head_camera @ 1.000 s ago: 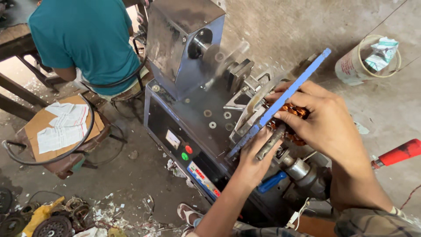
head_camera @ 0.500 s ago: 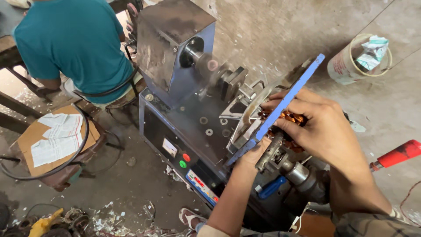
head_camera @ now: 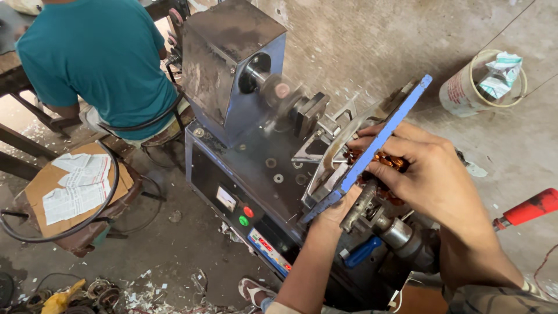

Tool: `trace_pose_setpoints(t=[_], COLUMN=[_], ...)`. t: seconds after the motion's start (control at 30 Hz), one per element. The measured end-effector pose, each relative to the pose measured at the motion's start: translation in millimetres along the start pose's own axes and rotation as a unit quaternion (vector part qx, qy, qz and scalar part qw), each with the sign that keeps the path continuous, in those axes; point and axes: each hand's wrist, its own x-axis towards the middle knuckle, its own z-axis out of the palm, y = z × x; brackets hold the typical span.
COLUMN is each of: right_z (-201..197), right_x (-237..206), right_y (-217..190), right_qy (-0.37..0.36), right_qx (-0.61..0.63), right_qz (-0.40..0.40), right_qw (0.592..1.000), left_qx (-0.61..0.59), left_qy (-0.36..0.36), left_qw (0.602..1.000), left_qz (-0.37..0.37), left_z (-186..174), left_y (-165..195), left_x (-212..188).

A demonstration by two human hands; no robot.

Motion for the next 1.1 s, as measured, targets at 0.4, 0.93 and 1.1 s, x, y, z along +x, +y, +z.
trace_pose_setpoints(t=[0.4, 0.93, 1.1], right_z=[-0.6, -0.3, 0.7], right_x=[0.6, 1.9, 1.8], right_y=[-1.2, -1.2, -1.9], right_qy=[-0.006, -0.011, -0.011], right_qx=[-0.001, 0.003, 0.001], right_qz=[-0.001, 0.037, 0.025], right_qw=[1.000, 0.999, 1.000], left_qx=[-0.002, -0.001, -0.002], left_qy=[-0.001, -0.006, -0.006], left_qw=[1.000, 1.000, 1.000], left_qz=[-0.002, -0.005, -0.003], left_z=[0.1, 0.4, -0.6], left_y=[-1.0, -0.1, 1.0], left_x=[-1.3, 0.1, -0.9])
